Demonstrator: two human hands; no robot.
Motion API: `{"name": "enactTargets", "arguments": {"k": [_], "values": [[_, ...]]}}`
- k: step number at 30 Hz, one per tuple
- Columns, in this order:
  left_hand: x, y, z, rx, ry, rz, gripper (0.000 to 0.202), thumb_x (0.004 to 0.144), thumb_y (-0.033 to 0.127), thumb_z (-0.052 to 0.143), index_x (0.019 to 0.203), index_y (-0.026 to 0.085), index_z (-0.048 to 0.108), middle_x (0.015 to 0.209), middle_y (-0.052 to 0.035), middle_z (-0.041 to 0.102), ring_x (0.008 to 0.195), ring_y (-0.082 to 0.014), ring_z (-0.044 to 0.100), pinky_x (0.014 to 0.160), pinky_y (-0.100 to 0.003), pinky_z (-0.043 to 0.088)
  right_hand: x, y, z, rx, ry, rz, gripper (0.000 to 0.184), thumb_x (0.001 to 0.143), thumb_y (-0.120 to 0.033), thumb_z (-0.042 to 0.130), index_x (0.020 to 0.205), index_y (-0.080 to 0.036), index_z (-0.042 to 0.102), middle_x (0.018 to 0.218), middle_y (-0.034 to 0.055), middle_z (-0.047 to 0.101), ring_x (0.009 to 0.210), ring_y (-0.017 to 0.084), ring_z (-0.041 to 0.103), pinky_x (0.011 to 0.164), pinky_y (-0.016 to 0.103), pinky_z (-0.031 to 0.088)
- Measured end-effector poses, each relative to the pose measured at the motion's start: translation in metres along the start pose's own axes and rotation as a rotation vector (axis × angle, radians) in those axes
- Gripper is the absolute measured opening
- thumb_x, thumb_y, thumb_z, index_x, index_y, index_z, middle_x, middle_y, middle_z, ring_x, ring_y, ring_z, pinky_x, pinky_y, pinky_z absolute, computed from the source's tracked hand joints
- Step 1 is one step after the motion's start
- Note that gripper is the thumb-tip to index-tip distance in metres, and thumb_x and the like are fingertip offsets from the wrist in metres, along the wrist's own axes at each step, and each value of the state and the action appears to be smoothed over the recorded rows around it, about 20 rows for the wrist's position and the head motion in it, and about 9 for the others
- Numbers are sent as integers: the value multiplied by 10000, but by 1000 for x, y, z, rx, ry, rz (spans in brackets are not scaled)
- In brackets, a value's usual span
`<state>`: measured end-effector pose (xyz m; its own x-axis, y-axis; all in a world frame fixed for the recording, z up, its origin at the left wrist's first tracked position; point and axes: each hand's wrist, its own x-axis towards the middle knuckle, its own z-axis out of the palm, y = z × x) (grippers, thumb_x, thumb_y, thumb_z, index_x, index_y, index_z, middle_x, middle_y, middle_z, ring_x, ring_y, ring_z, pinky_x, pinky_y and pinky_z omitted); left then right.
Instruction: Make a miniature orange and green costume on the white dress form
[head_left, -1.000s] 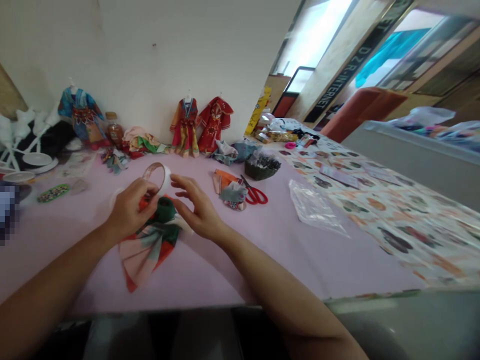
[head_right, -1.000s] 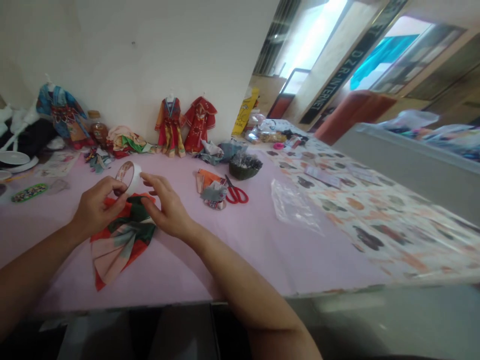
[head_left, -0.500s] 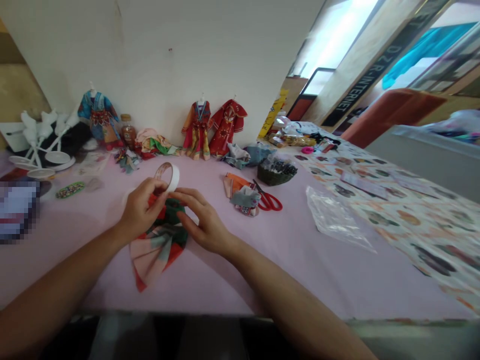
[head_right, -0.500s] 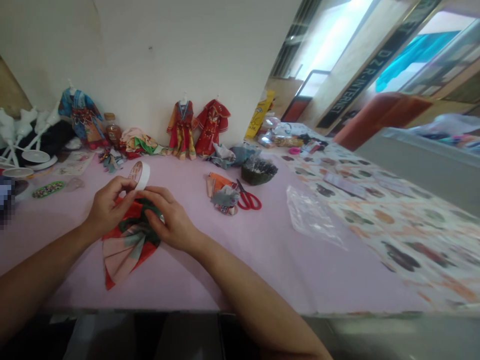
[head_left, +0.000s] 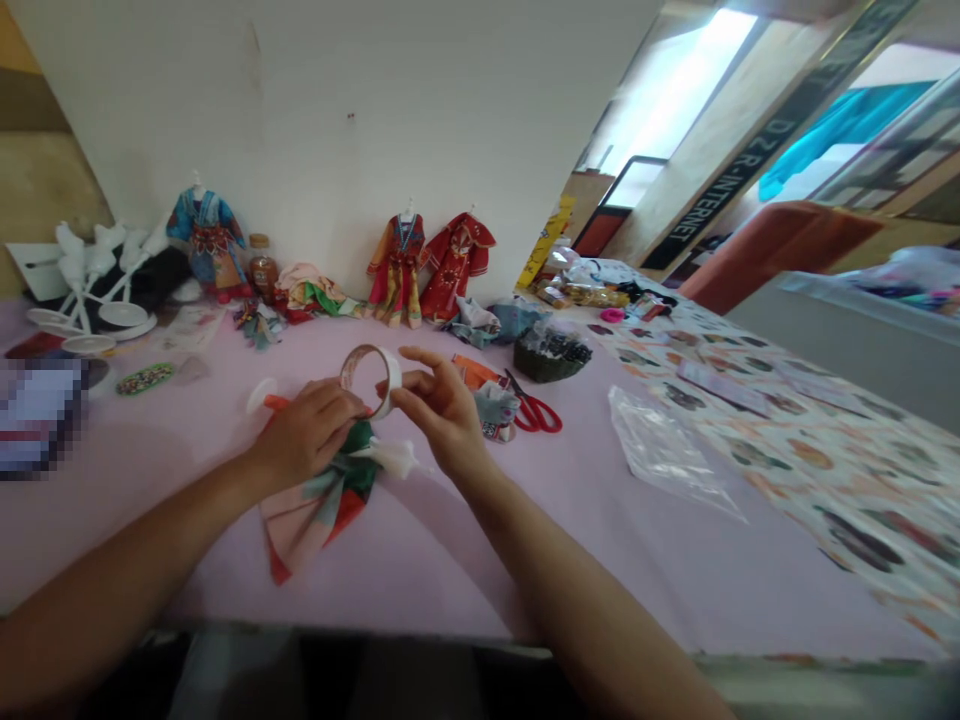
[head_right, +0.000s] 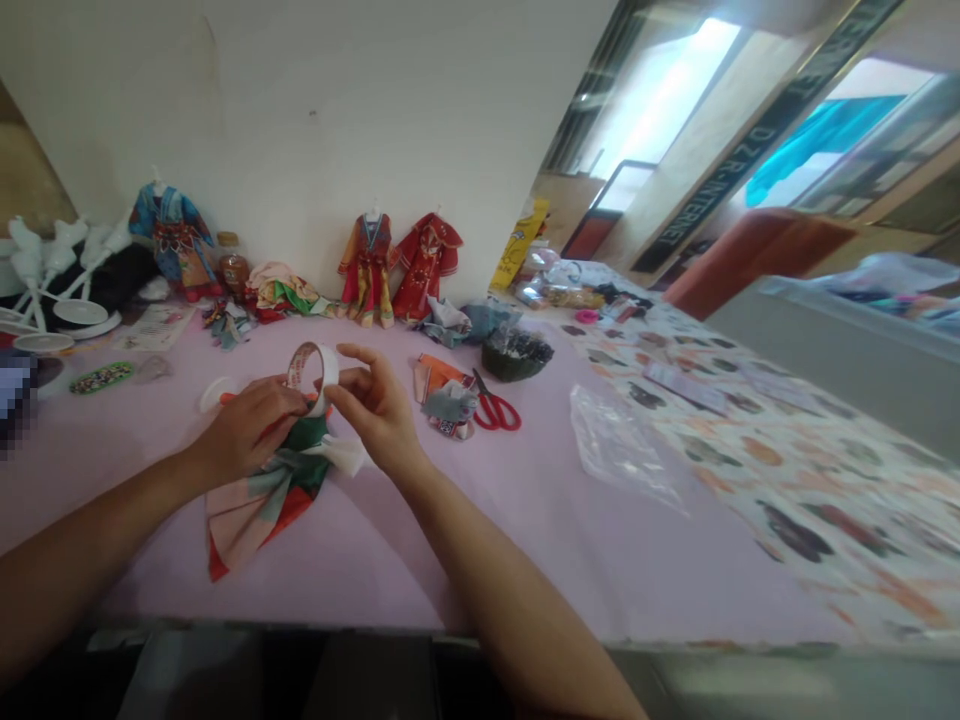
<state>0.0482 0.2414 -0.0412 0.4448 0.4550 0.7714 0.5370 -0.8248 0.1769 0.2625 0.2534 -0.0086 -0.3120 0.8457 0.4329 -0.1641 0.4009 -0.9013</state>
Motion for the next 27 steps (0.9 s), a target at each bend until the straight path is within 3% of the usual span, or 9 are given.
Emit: {"name": "enactTargets", "arguments": {"k": [5,12,21,24,27], "values": [[-2,-6,1,90,-4,85,292,1000,97,442,1081,213,698,1039,-69,764,1005,-215,713,1098,-466,547,0,0,-4,-215,-81,-86,521,991,-523,662,1435,-264,581,968,45,728,865,181,703,820,355,612],[2,-6,-1,196,88,144,259,989,82,466,1039,194,694,977,-61,756,948,-191,722,1068,-439,570,-4,2,0,-490,-1,-250,459,1062,-441,552,1471,-241,606,1053,77,747,1010,205,737,922,376,605],[0,-2,-1,260,16,194,253,1008,116,499,1049,204,733,1009,-63,771,989,-191,734,1104,-456,546,-2,-2,-5,-422,11,-220,469,1034,-554,573,1381,-248,651,1184,111,757,1080,227,751,909,365,615],[2,-1,-1,247,59,192,243,993,97,504,1010,180,732,973,-68,759,941,-195,725,1078,-429,554,-2,3,-3,-380,21,-222,460,1020,-525,614,1387,-247,627,1122,101,747,1064,224,744,899,366,614],[3,3,-4,199,154,200,160,972,150,580,1041,196,716,1028,-86,745,1008,-223,708,1042,-423,563,-1,5,-3,-327,4,-216,544,1015,-486,632,1494,-262,503,1041,77,724,994,212,734,853,360,621]]}}
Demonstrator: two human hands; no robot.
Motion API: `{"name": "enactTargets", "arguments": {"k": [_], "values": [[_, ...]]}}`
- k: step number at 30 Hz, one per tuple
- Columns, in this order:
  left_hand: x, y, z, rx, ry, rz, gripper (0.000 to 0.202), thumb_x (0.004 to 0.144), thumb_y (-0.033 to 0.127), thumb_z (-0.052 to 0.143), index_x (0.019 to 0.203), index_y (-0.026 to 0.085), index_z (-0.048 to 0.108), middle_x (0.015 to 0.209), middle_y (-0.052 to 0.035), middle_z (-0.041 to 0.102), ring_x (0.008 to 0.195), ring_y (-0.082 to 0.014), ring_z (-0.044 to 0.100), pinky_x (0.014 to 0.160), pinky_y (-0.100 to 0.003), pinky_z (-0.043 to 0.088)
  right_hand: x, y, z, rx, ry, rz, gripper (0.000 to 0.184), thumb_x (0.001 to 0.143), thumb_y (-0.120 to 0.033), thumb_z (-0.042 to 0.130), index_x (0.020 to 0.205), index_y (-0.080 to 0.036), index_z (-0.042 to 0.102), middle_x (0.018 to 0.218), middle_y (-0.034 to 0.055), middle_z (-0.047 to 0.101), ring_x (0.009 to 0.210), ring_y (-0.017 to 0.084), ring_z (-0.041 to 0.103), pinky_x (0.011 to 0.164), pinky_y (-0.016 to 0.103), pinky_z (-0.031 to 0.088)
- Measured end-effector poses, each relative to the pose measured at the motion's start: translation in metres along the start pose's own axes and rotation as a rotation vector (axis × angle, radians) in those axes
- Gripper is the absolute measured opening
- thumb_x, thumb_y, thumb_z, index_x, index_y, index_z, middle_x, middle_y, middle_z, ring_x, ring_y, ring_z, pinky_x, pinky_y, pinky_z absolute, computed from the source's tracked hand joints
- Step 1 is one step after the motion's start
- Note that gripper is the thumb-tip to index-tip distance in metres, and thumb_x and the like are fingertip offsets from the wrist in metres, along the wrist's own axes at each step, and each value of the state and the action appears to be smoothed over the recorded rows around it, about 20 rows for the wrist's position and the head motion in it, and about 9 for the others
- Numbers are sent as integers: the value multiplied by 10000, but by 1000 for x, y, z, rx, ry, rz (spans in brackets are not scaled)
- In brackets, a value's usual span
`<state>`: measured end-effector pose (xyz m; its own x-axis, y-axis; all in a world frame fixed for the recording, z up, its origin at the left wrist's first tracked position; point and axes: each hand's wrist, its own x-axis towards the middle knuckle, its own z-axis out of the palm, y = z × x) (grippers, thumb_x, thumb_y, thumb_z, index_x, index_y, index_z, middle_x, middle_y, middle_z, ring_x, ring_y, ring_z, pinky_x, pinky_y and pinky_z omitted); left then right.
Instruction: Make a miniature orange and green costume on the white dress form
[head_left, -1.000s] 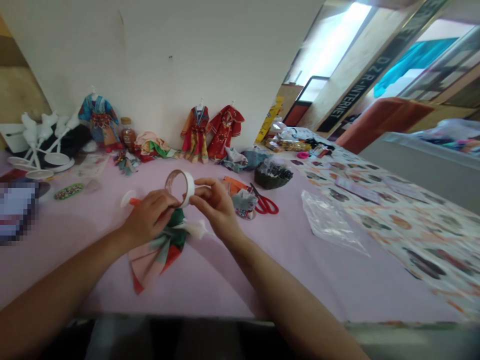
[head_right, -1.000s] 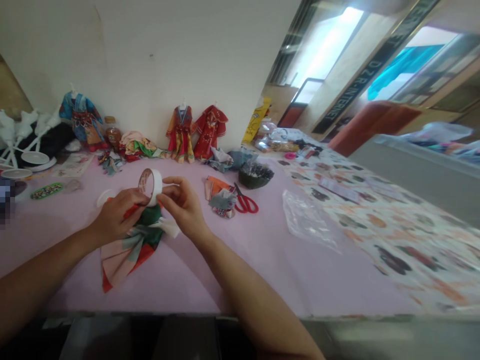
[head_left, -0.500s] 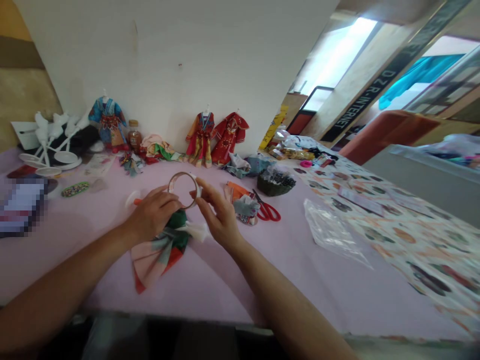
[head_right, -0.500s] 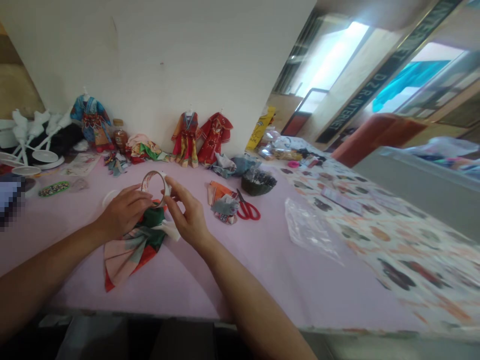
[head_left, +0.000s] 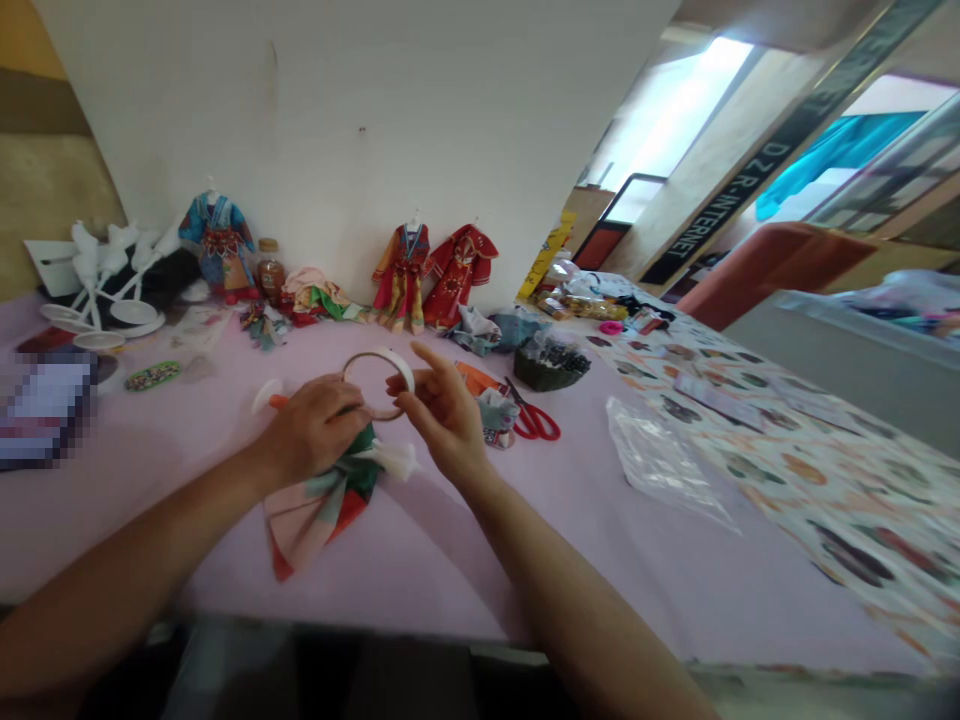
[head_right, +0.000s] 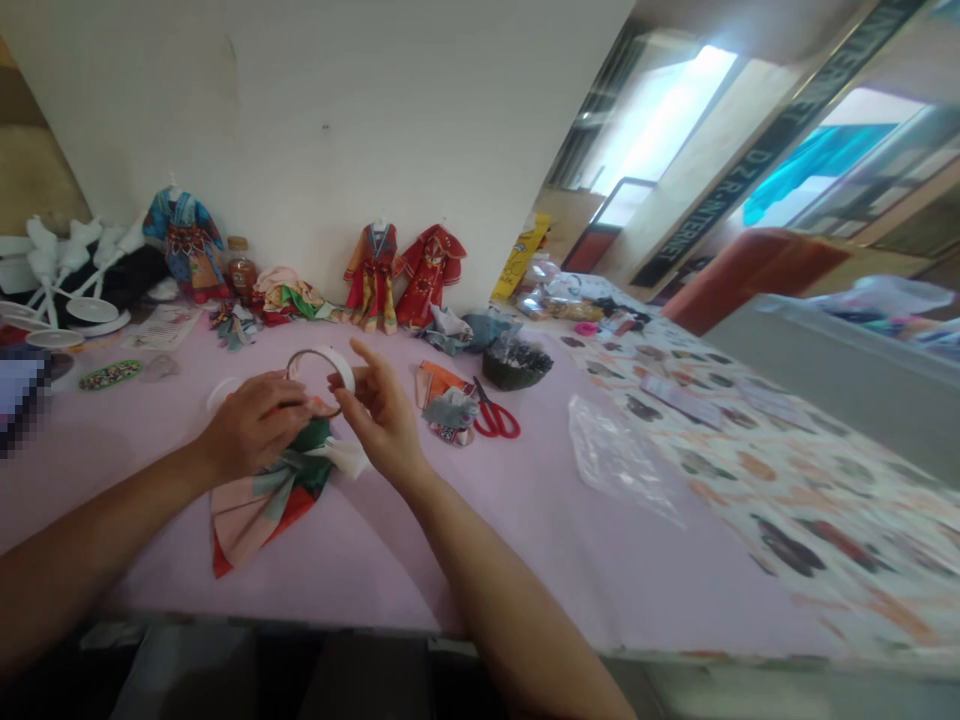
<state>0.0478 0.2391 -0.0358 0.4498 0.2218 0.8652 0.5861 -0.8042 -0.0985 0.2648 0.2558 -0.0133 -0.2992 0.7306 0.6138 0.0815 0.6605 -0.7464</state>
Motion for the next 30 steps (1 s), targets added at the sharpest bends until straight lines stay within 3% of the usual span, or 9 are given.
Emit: {"name": "enactTargets", "arguments": {"k": [2,5,7,10,13,15,18,23,30], "values": [[1,3,-4,-26,81,-47,185,953,245,652,1129,205,690,1131,-119,725,1110,-263,680,1022,-439,567,1,-1,-3,-29,-12,-39,576,1013,-432,636,1527,-262,439,1013,64,711,940,202,716,854,369,615],[2,5,-11,-19,188,-203,330,945,298,669,1262,214,639,1231,-145,694,1179,-292,648,1050,-477,547,4,-8,-11,-201,-50,-119,381,992,-296,632,1363,-247,563,1046,69,711,964,205,693,907,384,584],[4,3,-14,-41,182,-317,361,961,312,635,1309,214,622,1274,-144,691,1227,-299,636,1099,-506,518,5,-14,-15,-288,-124,-139,252,968,-241,622,1220,-239,628,1083,75,718,975,209,682,898,375,571],[9,-1,-16,-275,22,-475,333,1013,370,534,1267,199,665,1248,-130,727,1203,-279,669,1073,-475,543,6,-23,-16,-270,-237,-105,232,947,-215,590,1171,-230,648,1024,62,720,875,195,660,796,339,557],[14,-2,-19,-626,-182,-582,373,1040,469,489,1026,192,739,1014,-108,784,962,-238,739,894,-387,609,6,-29,-16,-196,-289,-80,254,919,-172,542,1139,-223,660,991,57,711,828,185,647,724,314,531],[17,1,-20,-792,-275,-619,447,1022,560,512,922,188,738,882,-93,776,826,-221,736,775,-352,615,6,-31,-16,-180,-269,-108,258,900,-141,513,1090,-224,666,999,57,707,841,186,648,717,315,526],[19,9,-22,-926,-317,-619,493,990,632,540,937,183,736,862,-90,768,771,-213,723,706,-339,607,6,-31,-15,-240,-163,-175,265,903,-116,478,1035,-238,672,982,55,703,882,203,649,768,354,534],[20,20,-21,-853,-320,-570,276,968,465,622,870,215,686,854,-72,752,793,-216,721,739,-364,609,4,-23,-12,-326,-133,-239,216,956,-172,510,1072,-249,675,998,64,704,950,227,652,883,419,554],[22,18,-24,-630,-265,-646,169,921,316,587,784,225,546,688,35,637,624,-129,624,609,-246,516,5,-12,-13,-308,-148,-179,370,993,-231,529,1352,-282,601,1339,115,641,1274,263,596,1094,494,529]]}}
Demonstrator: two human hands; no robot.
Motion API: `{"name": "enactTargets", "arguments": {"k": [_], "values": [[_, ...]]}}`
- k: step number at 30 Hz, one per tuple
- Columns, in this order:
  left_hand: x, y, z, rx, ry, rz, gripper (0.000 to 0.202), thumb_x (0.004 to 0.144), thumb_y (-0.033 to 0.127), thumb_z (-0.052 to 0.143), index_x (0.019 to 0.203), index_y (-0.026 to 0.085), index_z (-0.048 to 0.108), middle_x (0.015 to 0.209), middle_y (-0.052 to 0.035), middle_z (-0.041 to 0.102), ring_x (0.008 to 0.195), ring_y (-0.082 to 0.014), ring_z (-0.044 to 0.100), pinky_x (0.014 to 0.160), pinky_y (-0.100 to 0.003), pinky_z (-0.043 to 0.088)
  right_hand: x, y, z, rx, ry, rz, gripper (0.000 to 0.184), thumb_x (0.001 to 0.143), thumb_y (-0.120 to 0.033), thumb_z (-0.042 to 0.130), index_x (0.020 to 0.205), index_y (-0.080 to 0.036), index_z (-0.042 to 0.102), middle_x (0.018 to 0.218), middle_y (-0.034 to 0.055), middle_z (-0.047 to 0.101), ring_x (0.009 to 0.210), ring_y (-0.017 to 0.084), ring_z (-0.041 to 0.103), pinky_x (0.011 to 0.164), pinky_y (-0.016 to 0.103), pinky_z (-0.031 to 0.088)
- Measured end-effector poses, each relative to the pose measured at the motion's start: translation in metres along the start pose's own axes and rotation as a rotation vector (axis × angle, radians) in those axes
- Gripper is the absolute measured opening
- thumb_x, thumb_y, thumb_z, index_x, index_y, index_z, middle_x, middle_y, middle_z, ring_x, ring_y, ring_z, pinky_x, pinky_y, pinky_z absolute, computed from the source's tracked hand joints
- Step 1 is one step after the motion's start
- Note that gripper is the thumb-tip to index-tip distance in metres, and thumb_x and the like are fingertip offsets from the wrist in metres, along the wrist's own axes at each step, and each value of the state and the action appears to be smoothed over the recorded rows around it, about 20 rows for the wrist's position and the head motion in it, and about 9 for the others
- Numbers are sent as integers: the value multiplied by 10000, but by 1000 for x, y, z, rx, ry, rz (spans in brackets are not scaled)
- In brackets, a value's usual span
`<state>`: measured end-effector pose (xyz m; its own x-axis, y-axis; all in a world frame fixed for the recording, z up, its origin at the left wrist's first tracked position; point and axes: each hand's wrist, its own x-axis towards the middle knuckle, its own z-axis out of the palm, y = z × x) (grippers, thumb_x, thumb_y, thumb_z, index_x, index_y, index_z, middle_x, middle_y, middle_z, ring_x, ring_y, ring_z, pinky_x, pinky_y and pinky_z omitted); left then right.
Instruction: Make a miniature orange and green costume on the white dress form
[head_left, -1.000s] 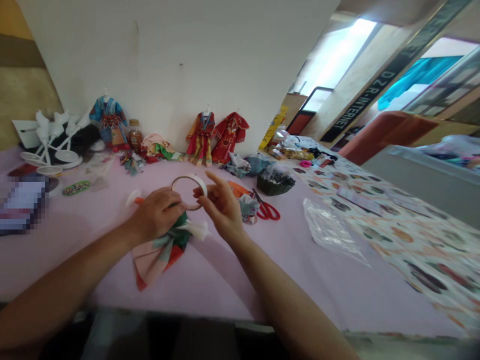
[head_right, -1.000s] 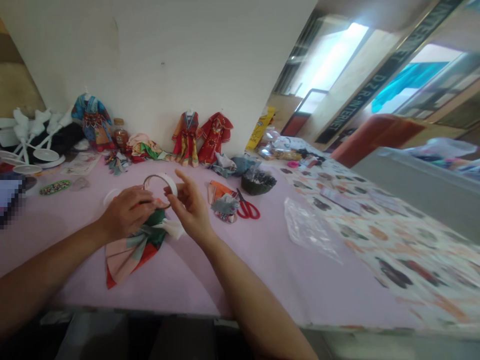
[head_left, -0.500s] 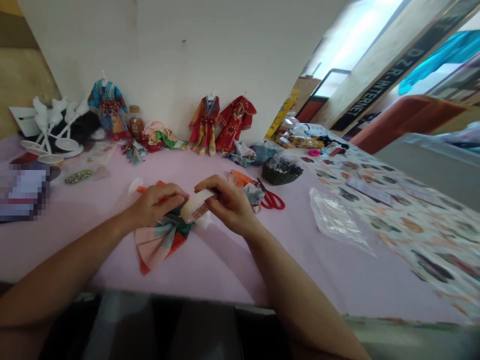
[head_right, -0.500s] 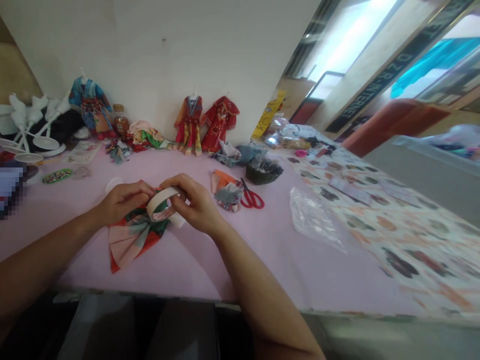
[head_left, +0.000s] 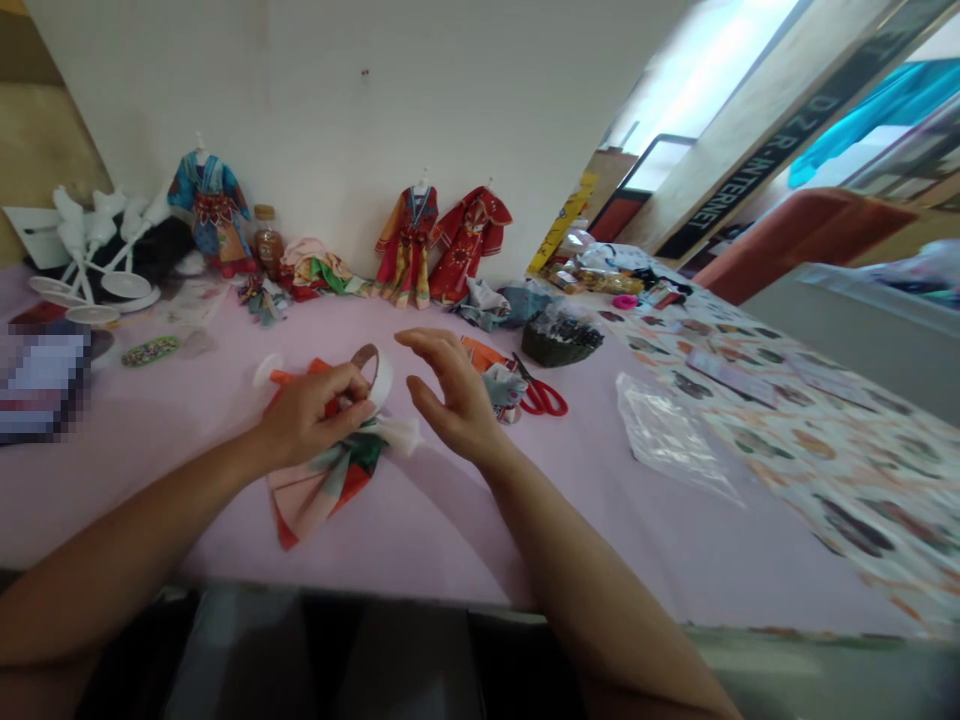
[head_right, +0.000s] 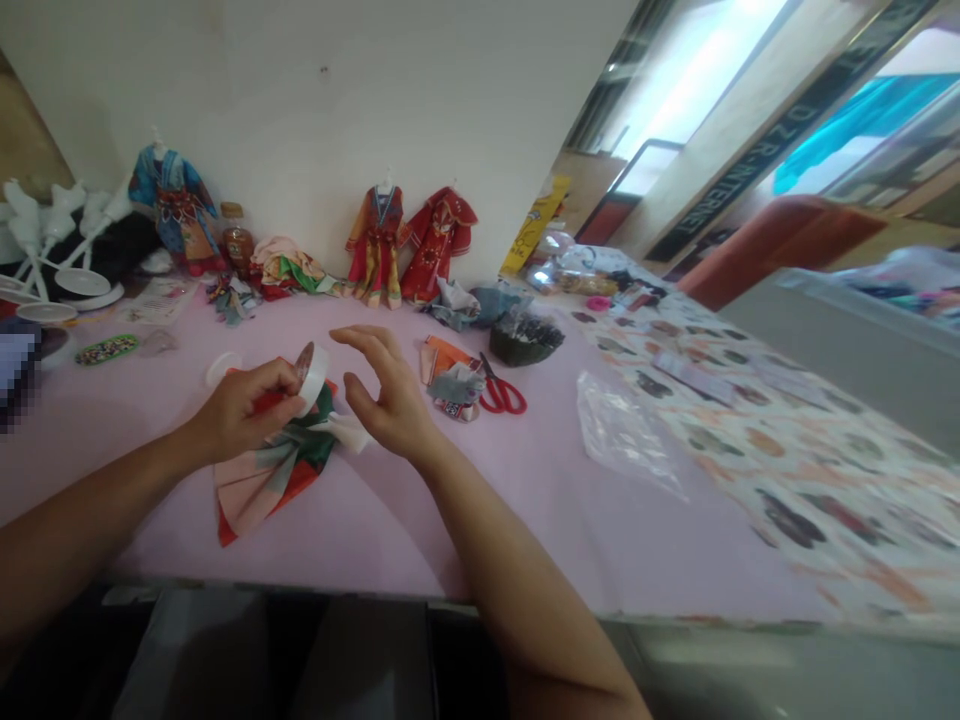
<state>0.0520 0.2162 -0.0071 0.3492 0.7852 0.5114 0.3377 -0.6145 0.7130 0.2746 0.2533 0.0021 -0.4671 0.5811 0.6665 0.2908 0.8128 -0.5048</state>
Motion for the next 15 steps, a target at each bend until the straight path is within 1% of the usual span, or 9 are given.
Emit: {"name": "enactTargets", "arguments": {"k": [2,5,8,10,11,12,13,15], "values": [[0,0,0,15,22,-12,153,921,295,584,794,229,530,665,49,625,610,-120,624,601,-231,507,0,-2,0,74,-6,24,352,1012,-238,501,1342,-287,611,1326,109,643,1258,246,610,1074,467,554],[0,-1,1,25,47,4,111,904,256,578,811,233,522,660,57,617,599,-116,620,599,-226,504,0,-5,2,141,-29,7,317,1027,-257,505,1318,-286,627,1302,104,659,1232,233,626,1051,451,574],[0,-3,2,21,64,8,71,885,244,571,831,233,527,696,48,625,632,-124,625,627,-238,516,-2,-4,5,168,-33,36,320,1027,-324,555,1339,-291,620,1385,112,634,1321,249,588,1099,479,548],[-1,-3,1,16,78,9,61,888,259,570,846,229,539,732,35,635,654,-131,620,645,-251,521,-3,0,8,231,-26,133,387,998,-394,625,1372,-299,598,1497,111,571,1402,262,539,1134,494,524],[-1,-3,1,10,84,11,62,895,266,567,853,227,545,744,29,639,659,-133,614,648,-255,521,-3,3,10,289,-18,207,436,972,-427,665,1382,-300,587,1531,110,545,1410,265,536,1135,492,524],[-1,-3,0,0,88,17,64,904,270,563,860,225,551,752,25,642,660,-133,610,644,-256,520,-3,6,12,363,-5,294,484,943,-455,701,1385,-295,583,1530,111,547,1381,263,563,1116,482,538],[-1,-4,0,-11,92,22,65,913,270,560,868,223,558,754,22,645,659,-133,607,637,-253,517,-2,8,15,451,11,389,518,916,-476,728,1376,-284,587,1486,113,582,1313,255,611,1078,465,562],[0,-4,0,-24,103,28,64,925,267,561,886,219,574,769,17,660,666,-132,617,630,-245,519,-1,10,22,641,33,562,524,870,-490,762,1319,-253,629,1296,96,687,1122,223,690,983,415,598]]}}
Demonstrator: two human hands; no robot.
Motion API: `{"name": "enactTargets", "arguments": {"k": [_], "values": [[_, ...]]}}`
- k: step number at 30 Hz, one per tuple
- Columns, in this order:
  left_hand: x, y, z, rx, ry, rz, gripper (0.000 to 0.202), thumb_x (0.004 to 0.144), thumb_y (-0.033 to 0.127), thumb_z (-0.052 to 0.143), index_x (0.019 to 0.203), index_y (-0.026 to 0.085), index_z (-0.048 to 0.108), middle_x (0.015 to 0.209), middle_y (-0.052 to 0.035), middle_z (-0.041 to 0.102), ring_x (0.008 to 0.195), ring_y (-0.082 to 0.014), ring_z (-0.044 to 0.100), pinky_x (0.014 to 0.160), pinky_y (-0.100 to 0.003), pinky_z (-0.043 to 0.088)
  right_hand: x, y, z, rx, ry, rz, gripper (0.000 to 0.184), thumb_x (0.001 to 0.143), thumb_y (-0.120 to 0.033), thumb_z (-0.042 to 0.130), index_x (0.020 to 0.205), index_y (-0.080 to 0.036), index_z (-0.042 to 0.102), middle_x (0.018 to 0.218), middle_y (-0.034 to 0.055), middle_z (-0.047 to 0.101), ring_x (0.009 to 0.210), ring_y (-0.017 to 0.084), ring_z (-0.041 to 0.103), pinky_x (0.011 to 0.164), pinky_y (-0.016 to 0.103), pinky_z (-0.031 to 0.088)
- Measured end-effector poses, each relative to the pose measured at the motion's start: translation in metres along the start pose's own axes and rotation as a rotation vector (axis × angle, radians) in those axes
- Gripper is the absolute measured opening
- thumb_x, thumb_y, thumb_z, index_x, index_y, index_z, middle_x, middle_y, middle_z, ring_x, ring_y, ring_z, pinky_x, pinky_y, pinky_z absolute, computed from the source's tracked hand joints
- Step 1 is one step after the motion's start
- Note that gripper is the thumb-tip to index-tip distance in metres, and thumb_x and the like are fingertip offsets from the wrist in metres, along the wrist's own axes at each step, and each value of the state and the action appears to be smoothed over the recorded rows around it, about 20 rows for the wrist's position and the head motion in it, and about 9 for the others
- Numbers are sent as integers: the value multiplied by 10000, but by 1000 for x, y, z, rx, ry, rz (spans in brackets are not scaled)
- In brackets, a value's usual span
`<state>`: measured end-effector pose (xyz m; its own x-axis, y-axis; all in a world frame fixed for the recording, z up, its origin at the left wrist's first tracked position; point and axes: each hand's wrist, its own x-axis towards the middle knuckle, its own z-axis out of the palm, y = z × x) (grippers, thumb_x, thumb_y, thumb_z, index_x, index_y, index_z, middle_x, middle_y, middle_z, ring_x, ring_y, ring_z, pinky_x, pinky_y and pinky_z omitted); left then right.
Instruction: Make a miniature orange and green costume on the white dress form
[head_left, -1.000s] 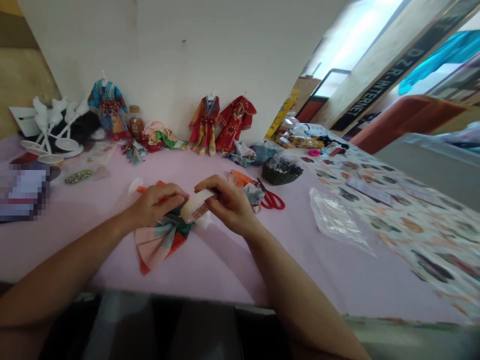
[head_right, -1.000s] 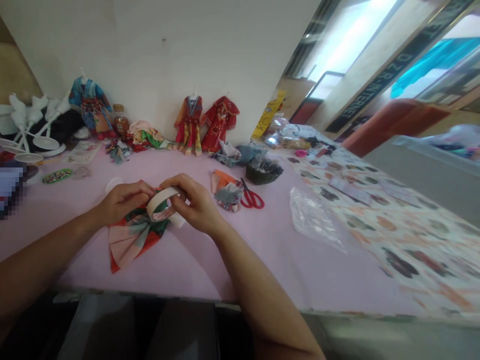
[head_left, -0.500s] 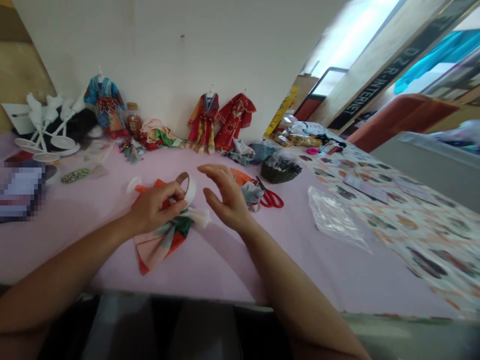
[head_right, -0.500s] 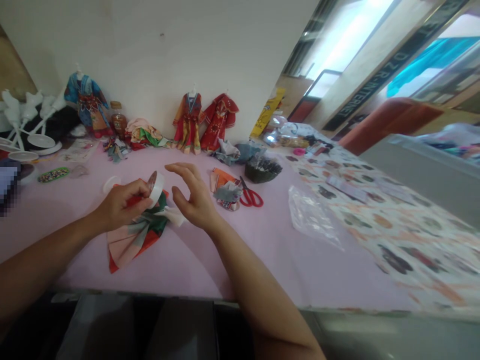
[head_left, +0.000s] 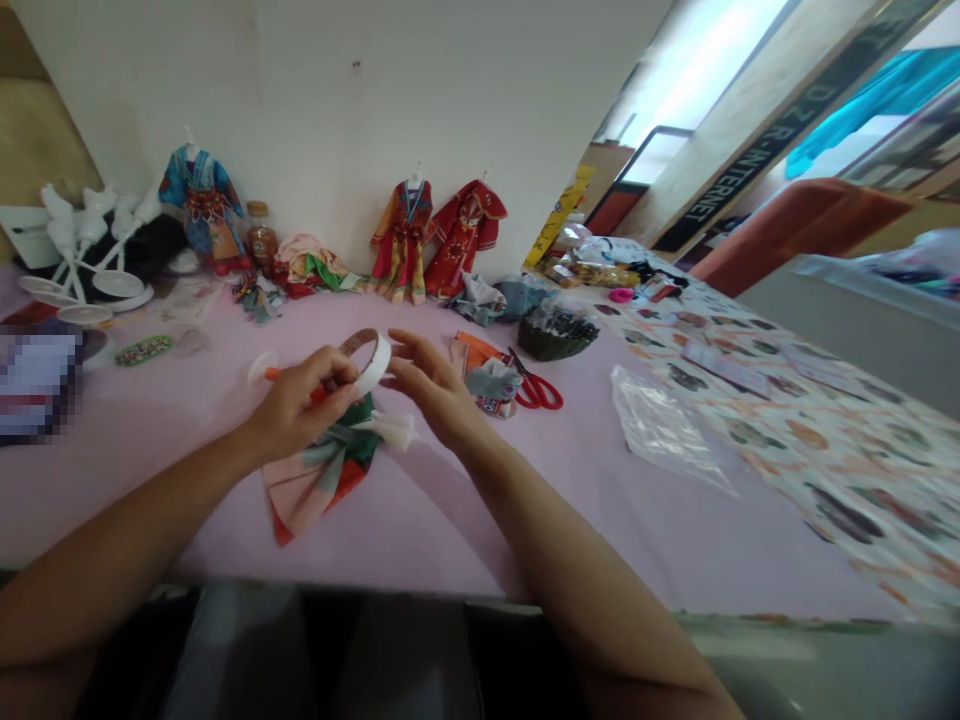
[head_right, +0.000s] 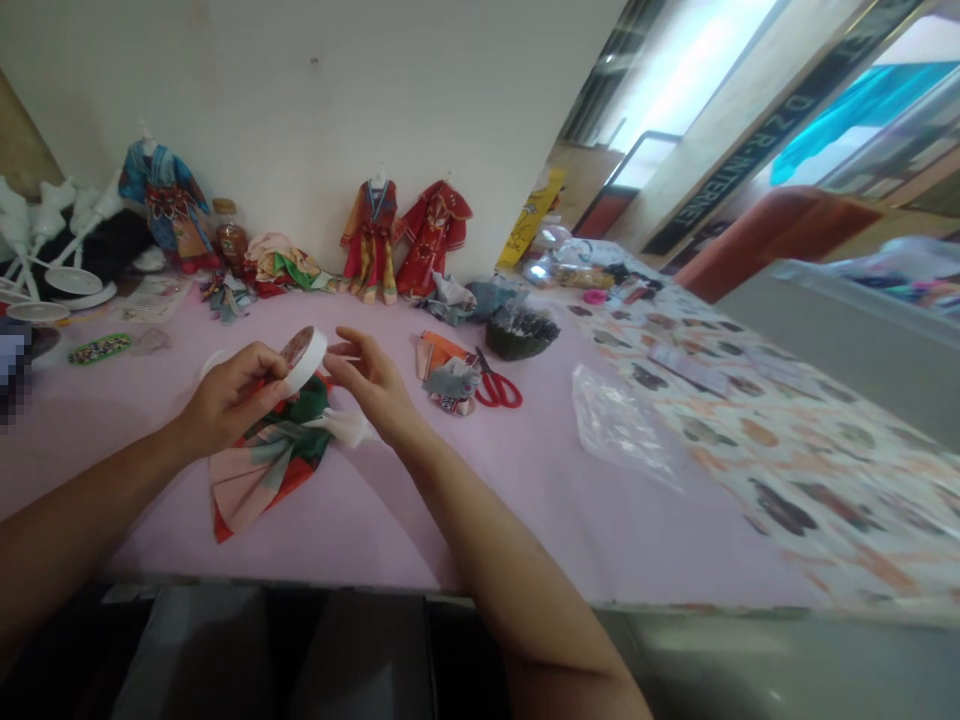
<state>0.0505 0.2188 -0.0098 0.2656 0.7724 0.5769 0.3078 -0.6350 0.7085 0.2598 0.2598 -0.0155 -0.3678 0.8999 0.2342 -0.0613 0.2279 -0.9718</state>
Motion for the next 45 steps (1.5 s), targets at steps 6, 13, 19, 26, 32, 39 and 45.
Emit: {"name": "enactTargets", "arguments": {"k": [6,13,19,26,32,39,45], "values": [[6,-12,-1,36,62,-51,149,947,357,595,919,221,649,864,-7,740,810,-164,696,765,-262,569,2,-6,26,355,8,142,254,739,-336,813,968,-233,772,920,-4,737,816,130,644,784,260,536],[15,-32,-13,-6,159,-16,235,954,449,624,930,219,665,906,-16,756,867,-173,721,839,-279,573,26,-22,44,329,-19,111,198,668,-281,817,843,-226,741,787,-28,678,688,113,539,672,260,458],[22,-47,-24,-45,224,-36,222,907,430,653,918,210,680,901,-23,763,866,-178,717,833,-291,572,51,-24,59,127,-2,56,209,664,-291,799,809,-205,676,748,-36,648,714,122,571,702,277,473],[25,-58,-38,-27,259,-82,193,889,389,626,875,207,692,853,-20,758,836,-180,713,790,-284,558,69,-16,69,81,-28,59,249,652,-319,800,838,-200,683,786,-31,655,715,118,563,724,287,487],[26,-58,-44,21,280,-99,178,865,340,616,830,200,720,823,-32,769,810,-191,719,758,-291,545,76,-8,69,68,-14,82,228,655,-313,795,776,-197,641,761,-26,620,729,130,567,713,296,479],[25,-56,-43,56,250,-164,144,829,320,612,781,203,680,791,-23,743,768,-179,674,765,-298,529,71,-2,65,15,-3,63,240,681,-347,761,725,-210,569,691,-55,534,668,120,517,679,296,436],[26,-58,-42,-21,172,-269,123,836,306,602,779,201,635,731,7,687,708,-156,611,725,-283,494,65,-3,61,36,-41,74,243,699,-341,763,749,-211,564,701,-55,522,657,111,477,632,274,375]]}}
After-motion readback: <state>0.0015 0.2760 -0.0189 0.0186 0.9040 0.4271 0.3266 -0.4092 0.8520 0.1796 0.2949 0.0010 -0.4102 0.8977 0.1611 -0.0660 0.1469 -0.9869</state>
